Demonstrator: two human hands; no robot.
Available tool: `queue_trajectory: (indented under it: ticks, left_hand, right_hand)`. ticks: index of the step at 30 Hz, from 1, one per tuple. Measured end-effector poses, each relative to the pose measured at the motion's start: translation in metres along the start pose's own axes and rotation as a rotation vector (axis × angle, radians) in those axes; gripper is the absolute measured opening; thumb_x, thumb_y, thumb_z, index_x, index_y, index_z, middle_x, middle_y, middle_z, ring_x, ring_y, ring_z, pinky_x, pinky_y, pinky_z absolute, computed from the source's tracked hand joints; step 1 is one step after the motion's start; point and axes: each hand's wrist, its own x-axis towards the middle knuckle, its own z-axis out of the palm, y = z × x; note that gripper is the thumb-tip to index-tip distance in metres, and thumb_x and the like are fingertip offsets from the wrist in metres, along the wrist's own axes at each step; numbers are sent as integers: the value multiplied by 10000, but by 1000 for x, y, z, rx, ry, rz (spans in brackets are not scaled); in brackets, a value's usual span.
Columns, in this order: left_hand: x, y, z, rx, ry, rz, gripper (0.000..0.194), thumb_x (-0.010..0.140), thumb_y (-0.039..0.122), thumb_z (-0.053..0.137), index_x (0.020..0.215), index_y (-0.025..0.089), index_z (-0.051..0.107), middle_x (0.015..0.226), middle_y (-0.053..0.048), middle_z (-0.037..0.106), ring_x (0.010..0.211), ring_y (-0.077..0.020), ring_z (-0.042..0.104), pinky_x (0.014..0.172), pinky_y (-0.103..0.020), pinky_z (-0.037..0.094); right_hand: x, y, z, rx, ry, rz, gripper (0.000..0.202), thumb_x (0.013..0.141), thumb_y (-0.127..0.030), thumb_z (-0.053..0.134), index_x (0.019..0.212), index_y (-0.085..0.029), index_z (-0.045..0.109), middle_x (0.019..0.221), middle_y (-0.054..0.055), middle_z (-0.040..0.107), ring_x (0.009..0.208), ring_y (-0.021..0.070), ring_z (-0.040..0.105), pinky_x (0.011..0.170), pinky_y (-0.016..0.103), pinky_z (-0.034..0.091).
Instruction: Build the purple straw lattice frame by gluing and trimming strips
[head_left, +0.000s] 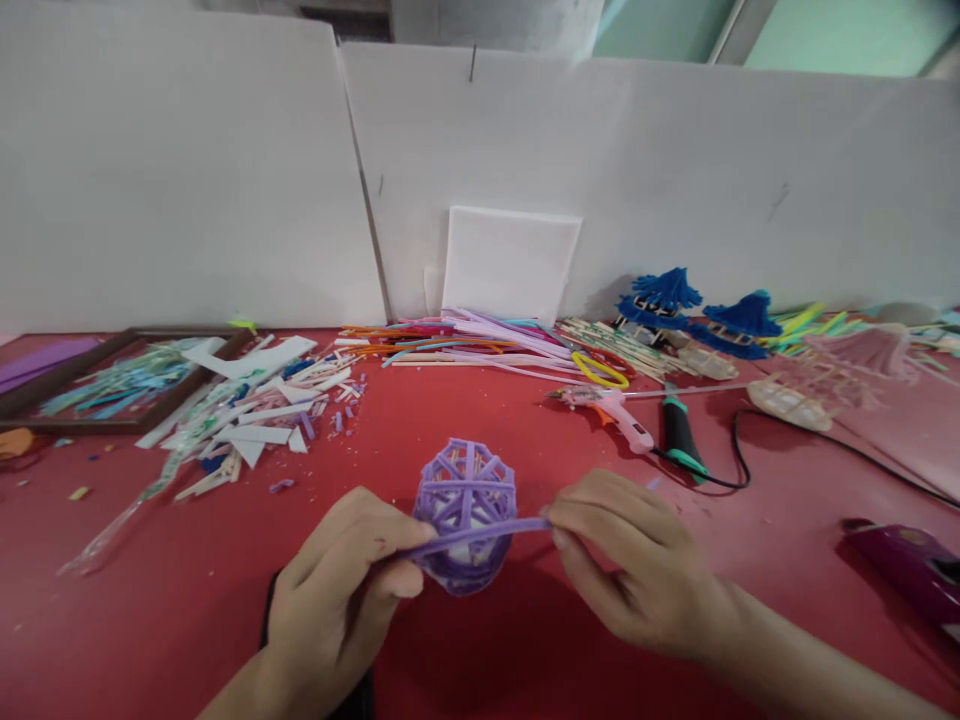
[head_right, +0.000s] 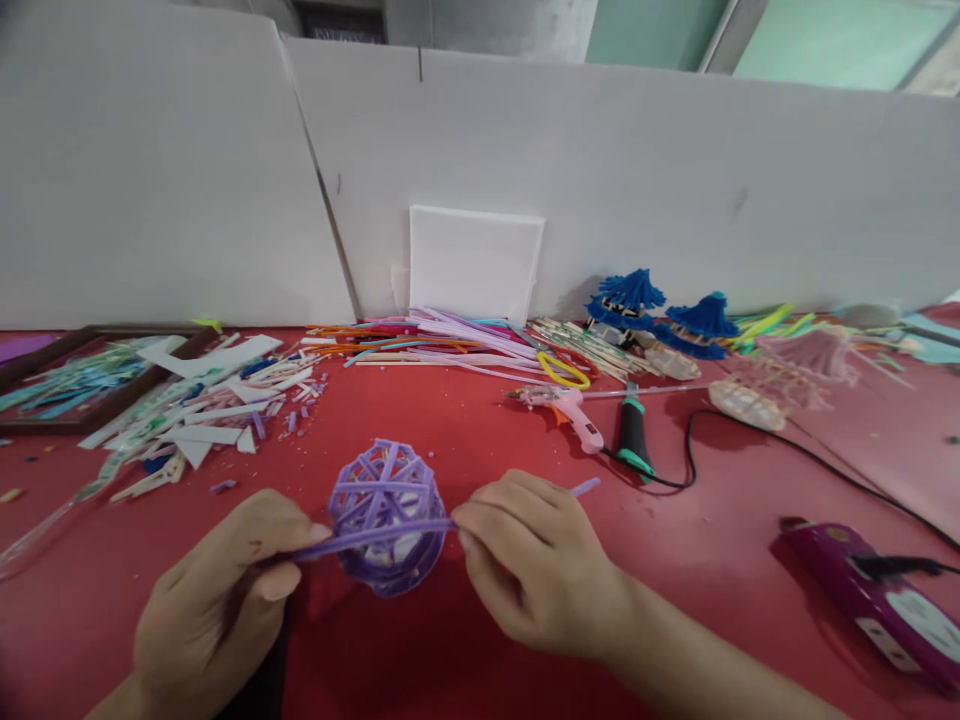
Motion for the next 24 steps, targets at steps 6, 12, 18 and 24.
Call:
queue_trajectory:
  ticks: [6, 12, 18, 24]
  left_hand:
    - [-6, 3, 3, -71, -113, 137, 117, 951, 114, 522, 968, 161, 627, 717, -15, 652, 638, -123, 604, 603, -244, 515]
    - [-12, 2, 5, -20, -149, 208, 209, 899, 51, 567, 1047, 176, 647, 773, -14, 717, 692, -141, 647, 640, -265, 534]
    - [-7, 2, 4, -86, -64, 125, 125, 945, 142, 567, 1047, 192, 618, 747, -10, 701, 686, -144, 656, 634, -267, 548]
    - [-2, -2, 0, 92, -15, 191, 107, 888, 128, 640, 941, 217, 667, 797, -8, 685, 704, -148, 631, 660, -288, 529]
  right_hand:
    - [-2, -9, 6, 41, 55, 93, 237, 829, -64, 543, 1044, -138, 608, 830, 68, 697, 727, 180, 604, 661, 327, 501]
    - [-4, -21, 13, 52, -19, -37, 133, 929, -125, 531, 1033, -149, 609, 775, 49, 700, 657, 167, 580, 627, 312, 472]
    - [2, -21, 12, 63, 15, 31, 146, 932, -108, 514, 954, -164, 646, 746, 43, 690, 635, 148, 571, 592, 274, 480]
    - [3, -23, 14, 9, 29, -12, 106, 905, -96, 564, 936, -150, 650, 740, 45, 698, 624, 148, 571, 590, 281, 484]
